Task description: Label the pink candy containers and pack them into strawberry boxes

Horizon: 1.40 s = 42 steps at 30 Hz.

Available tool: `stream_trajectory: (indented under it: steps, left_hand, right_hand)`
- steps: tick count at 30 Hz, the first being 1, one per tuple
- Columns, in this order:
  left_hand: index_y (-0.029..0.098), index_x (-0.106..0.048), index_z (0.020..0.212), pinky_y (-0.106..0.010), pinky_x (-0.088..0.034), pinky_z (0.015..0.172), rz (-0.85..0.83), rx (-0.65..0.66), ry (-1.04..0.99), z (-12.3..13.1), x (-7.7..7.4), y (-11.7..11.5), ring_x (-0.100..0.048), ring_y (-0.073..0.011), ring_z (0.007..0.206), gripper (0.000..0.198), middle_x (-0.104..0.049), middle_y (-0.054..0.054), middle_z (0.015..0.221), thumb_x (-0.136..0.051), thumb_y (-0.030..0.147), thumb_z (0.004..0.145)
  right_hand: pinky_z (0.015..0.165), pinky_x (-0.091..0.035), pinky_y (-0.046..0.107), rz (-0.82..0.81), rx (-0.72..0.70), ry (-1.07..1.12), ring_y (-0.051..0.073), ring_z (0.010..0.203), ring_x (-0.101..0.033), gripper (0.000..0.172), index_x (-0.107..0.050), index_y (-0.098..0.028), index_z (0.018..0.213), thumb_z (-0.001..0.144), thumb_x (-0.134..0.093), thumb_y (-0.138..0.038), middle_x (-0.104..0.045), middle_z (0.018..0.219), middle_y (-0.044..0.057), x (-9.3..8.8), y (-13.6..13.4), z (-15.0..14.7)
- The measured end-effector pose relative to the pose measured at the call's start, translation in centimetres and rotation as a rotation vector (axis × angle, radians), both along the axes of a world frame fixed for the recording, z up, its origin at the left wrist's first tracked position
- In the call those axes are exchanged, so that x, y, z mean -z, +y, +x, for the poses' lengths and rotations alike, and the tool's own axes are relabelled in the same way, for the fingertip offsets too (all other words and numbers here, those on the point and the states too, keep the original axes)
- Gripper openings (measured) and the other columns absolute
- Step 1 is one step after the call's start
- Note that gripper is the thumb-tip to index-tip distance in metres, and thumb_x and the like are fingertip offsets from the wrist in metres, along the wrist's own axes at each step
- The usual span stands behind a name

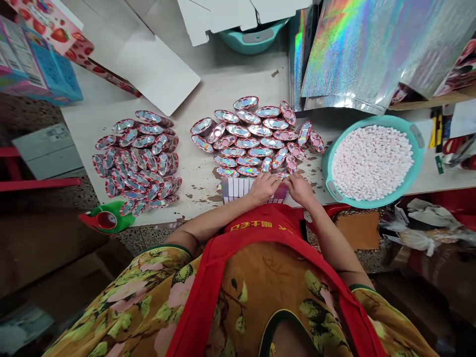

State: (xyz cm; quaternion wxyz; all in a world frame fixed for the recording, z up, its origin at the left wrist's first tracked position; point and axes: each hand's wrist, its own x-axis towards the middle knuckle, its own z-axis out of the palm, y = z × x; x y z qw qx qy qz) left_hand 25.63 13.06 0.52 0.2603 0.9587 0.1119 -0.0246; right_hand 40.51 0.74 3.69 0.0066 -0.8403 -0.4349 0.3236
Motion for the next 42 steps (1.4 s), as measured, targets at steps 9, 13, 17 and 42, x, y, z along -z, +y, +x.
stream_trajectory:
  steps: [9, 13, 17, 42]
  left_hand:
    - [0.015, -0.070, 0.114, -0.041, -0.048, 0.094, -0.028, 0.211, -0.198, -2.3, 0.9, -0.9, -0.063, -0.0260, 0.123, 0.031, -0.067, -0.017, 0.138, -0.041, 0.016, 0.104]
    - [0.018, -0.070, 0.090, -0.037, -0.050, 0.093, -0.464, 0.193, -0.201, -2.9, 1.3, -1.0, -0.068, -0.0218, 0.106, 0.022, -0.077, -0.011, 0.106, -0.049, 0.018, 0.099]
    - [0.019, -0.066, 0.084, -0.028, -0.052, 0.074, -1.017, -0.387, -0.224, -3.2, 0.5, -0.5, -0.066, -0.0143, 0.074, 0.012, -0.071, -0.002, 0.079, -0.063, 0.029, 0.090]
    - [0.023, -0.062, 0.074, -0.041, -0.041, 0.097, -0.252, -1.605, -0.111, -3.5, 0.2, 16.6, -0.056, -0.0266, 0.109, 0.014, -0.068, -0.004, 0.097, -0.067, 0.017, 0.086]
  right_hand:
    - [0.077, -0.040, 0.033, -0.112, 0.023, -0.030, 0.026, 0.098, -0.064, 0.030, -0.070, -0.015, 0.101, 0.101, -0.043, -0.028, -0.069, 0.111, 0.014, -1.2, 1.5, -0.6]
    - [0.077, -0.041, 0.034, -0.090, 0.054, -0.024, 0.026, 0.095, -0.063, 0.030, -0.070, -0.015, 0.097, 0.100, -0.044, -0.030, -0.069, 0.109, 0.016, -0.5, 1.1, -0.6]
    - [0.084, -0.045, 0.036, 0.117, 0.162, 0.043, 0.027, 0.100, -0.061, 0.033, -0.070, -0.017, 0.097, 0.099, -0.045, -0.039, -0.069, 0.107, 0.015, -0.1, 1.0, -0.4]
    - [0.081, -0.049, 0.034, -0.014, -0.497, -0.102, 0.029, 0.100, -0.069, 0.026, -0.076, -0.017, 0.100, 0.092, -0.056, -0.030, -0.077, 0.107, 0.015, -1.9, 31.7, -2.6]
